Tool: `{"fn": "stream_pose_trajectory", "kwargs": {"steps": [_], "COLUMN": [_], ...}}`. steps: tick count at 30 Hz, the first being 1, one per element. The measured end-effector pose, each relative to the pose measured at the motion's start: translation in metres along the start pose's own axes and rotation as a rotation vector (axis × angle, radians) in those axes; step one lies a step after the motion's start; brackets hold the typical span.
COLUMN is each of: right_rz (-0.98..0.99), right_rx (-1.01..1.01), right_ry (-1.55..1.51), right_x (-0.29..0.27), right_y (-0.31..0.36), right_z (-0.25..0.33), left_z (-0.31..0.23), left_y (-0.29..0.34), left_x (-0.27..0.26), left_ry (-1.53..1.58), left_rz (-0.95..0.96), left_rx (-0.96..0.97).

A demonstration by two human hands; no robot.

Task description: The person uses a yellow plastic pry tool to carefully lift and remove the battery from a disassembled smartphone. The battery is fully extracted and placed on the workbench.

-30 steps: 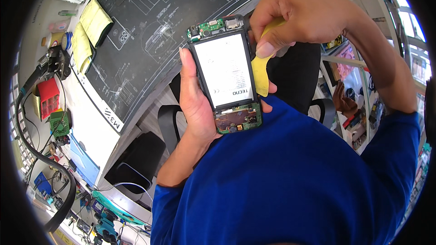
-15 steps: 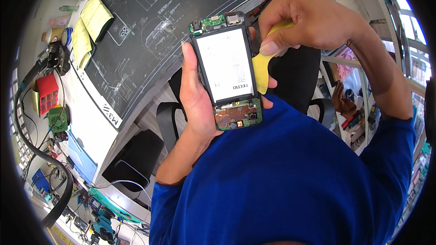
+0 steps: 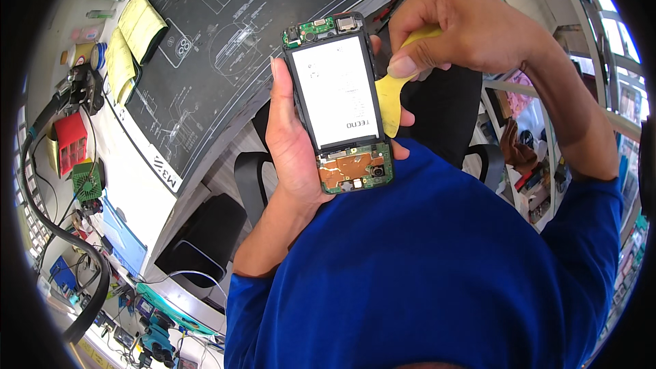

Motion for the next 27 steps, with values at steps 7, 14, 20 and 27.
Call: {"fn": "stream_pose_trajectory", "kwargs": {"steps": [7, 14, 20, 27], "right_rz": [-0.002, 0.168, -0.584, -0.563], "right_rx": [0.134, 0.194, -0.417, 0.029], "right_ry": [0.063, 0.582, 0.822, -0.379], "right_x": [0.005, -0.014, -0.02, 0.017], "right_y": [0.009, 0.009, 0.023, 0.032], "right_z": [-0.004, 0.039, 0.039, 0.021], "left_z": [-0.001, -0.008, -0.02, -0.035], "left_y": [-0.003, -0.006, -0.012, -0.009], "left_x": [-0.003, 0.0, 0.014, 0.027], "left_ry": [0.011, -0.13, -0.169, -0.109], "left_rz": [-0.007, 0.003, 0.077, 0.087], "left_rx": [-0.045, -0.042, 0.137, 0.322]}}
Point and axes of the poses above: each hand's wrist, its own y-axis away from the middle knuckle, its own x-axis out of the palm, z = x × y, the point moved 6 cm from there along -y, towards the middle knuckle, and after that the axes turned 10 degrees about y, right-handed, at the moved point
